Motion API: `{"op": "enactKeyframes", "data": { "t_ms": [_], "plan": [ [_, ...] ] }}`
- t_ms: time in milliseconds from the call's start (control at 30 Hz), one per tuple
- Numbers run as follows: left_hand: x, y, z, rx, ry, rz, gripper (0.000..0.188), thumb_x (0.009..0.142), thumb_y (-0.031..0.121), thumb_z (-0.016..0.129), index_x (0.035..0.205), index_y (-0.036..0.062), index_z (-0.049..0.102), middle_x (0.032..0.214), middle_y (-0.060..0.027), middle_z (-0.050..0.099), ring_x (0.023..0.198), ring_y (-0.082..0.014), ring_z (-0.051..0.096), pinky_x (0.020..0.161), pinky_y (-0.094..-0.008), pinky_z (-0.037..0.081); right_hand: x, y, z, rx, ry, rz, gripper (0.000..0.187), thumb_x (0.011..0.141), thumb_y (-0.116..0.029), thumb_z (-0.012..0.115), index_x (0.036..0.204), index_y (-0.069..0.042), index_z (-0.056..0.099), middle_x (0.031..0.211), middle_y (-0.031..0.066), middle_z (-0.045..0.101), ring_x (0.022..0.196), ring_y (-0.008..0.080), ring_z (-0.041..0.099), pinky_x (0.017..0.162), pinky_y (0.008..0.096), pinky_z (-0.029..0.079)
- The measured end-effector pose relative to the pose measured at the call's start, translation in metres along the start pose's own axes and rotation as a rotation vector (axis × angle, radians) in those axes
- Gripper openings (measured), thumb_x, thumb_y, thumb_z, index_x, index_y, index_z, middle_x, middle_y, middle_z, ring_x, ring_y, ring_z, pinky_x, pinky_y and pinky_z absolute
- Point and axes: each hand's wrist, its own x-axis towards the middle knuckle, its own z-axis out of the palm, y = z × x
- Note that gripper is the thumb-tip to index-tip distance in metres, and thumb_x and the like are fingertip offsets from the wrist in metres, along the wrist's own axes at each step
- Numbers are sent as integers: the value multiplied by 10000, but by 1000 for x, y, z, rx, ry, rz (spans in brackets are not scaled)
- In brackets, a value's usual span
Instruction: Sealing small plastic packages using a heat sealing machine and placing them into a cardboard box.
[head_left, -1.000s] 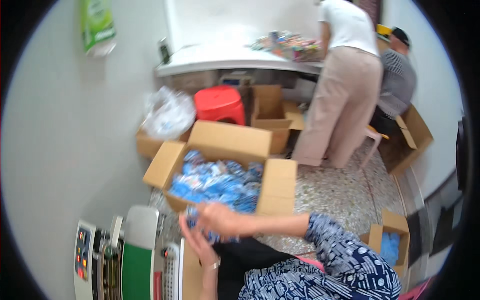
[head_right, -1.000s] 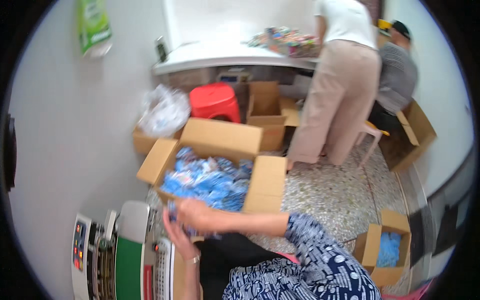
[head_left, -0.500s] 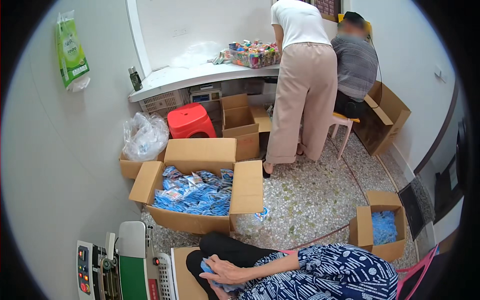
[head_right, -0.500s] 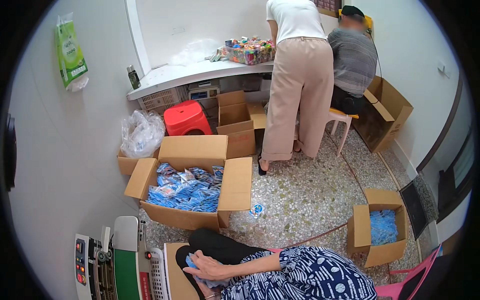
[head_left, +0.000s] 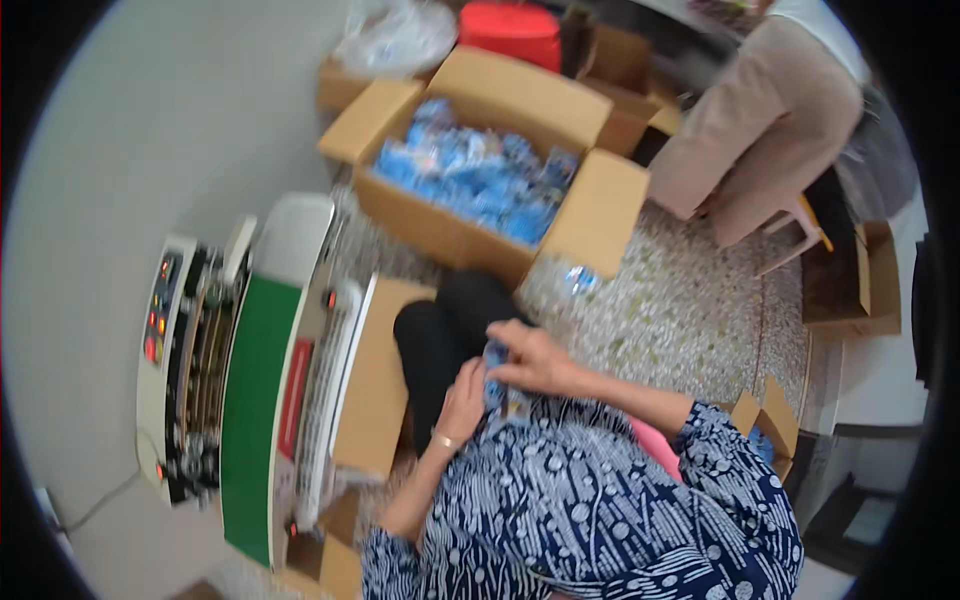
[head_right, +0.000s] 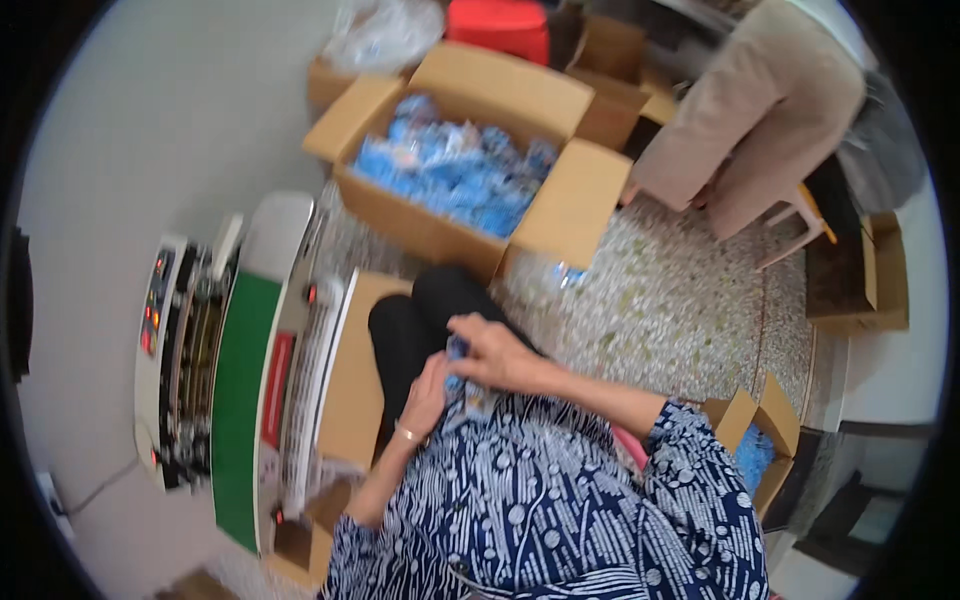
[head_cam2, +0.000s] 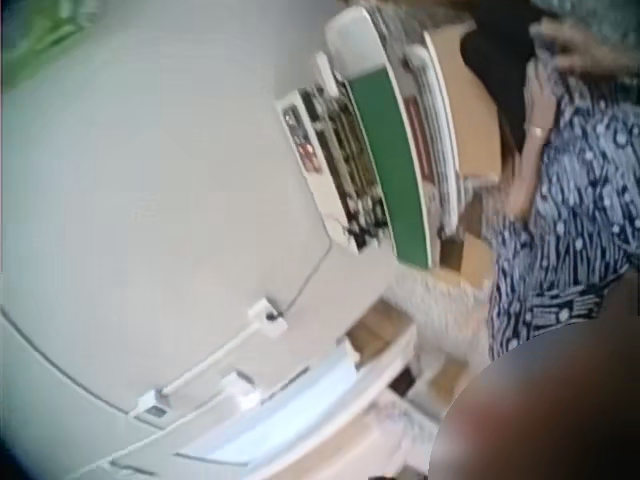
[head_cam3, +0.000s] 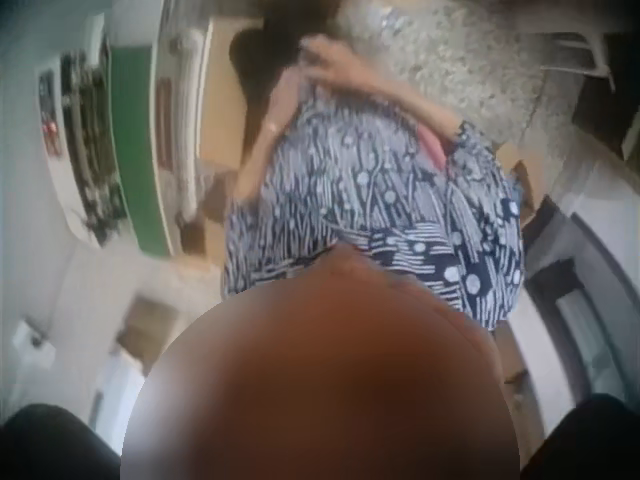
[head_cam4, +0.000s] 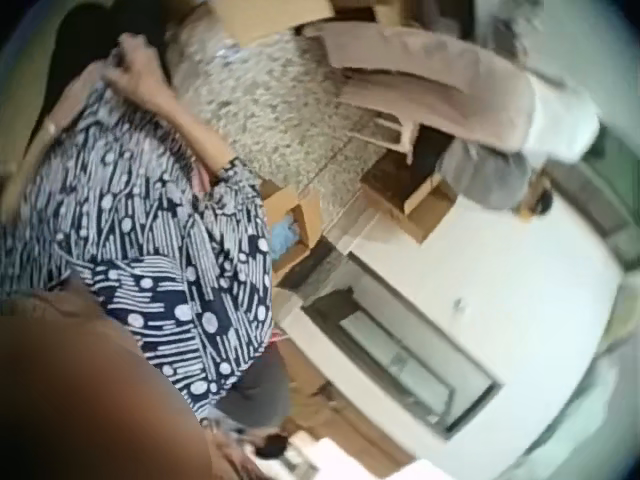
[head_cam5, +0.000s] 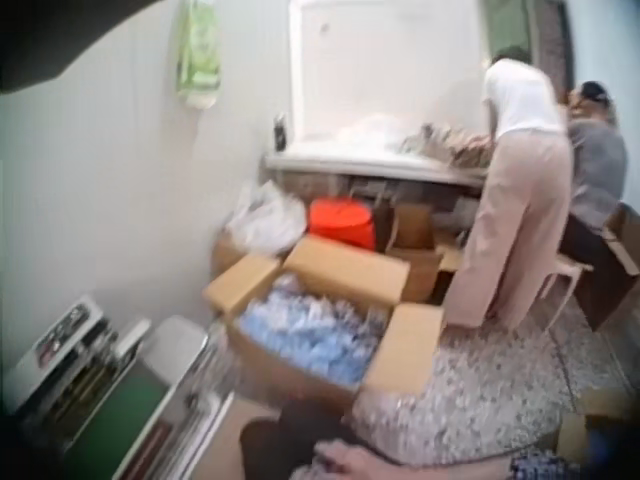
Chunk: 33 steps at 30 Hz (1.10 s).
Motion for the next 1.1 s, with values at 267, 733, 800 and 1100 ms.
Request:
{"op": "enactKeyframes", "data": {
  "t_ms": [267, 733, 800, 1100],
  "plan": [
    [-12, -5, -31, -807, 335, -519, 347, 965, 259, 378, 1148, -16, 481, 1092, -124, 565, 963, -193, 566, 835, -312, 451, 14, -3, 14, 56, -16, 72, 441, 798, -145, 645, 1133, 59, 442, 1026, 167, 500, 678, 209, 584, 578, 298, 475],
    [-51, 54, -63, 23, 260, -108, 468, 665, 283, 762, 970, -23, 583, 1132, -146, 530, 1057, -333, 479, 909, -405, 373, -1, 32, -19, 167, -59, 285, 231, 879, -152, 552, 1023, 27, 578, 1113, 79, 524, 831, 103, 562, 648, 218, 482],
    [-35, 60, -56, 109, 264, -45, 446, 654, 287, 762, 926, -19, 585, 1071, -131, 546, 1024, -314, 477, 872, -400, 370, -2, 32, -18, 198, -23, 295, 232, 877, -150, 553, 1024, 28, 576, 1122, 82, 522, 829, 99, 557, 646, 217, 480],
    [-6, 71, -65, 103, 268, -91, 115, 707, 28, 615, 822, 18, 617, 979, -85, 563, 938, -257, 507, 798, -356, 404, 19, -8, -30, -49, -119, -186, 313, 756, -215, 678, 984, -17, 597, 1092, 121, 537, 989, 269, 514, 812, 350, 434]
  ]
}}
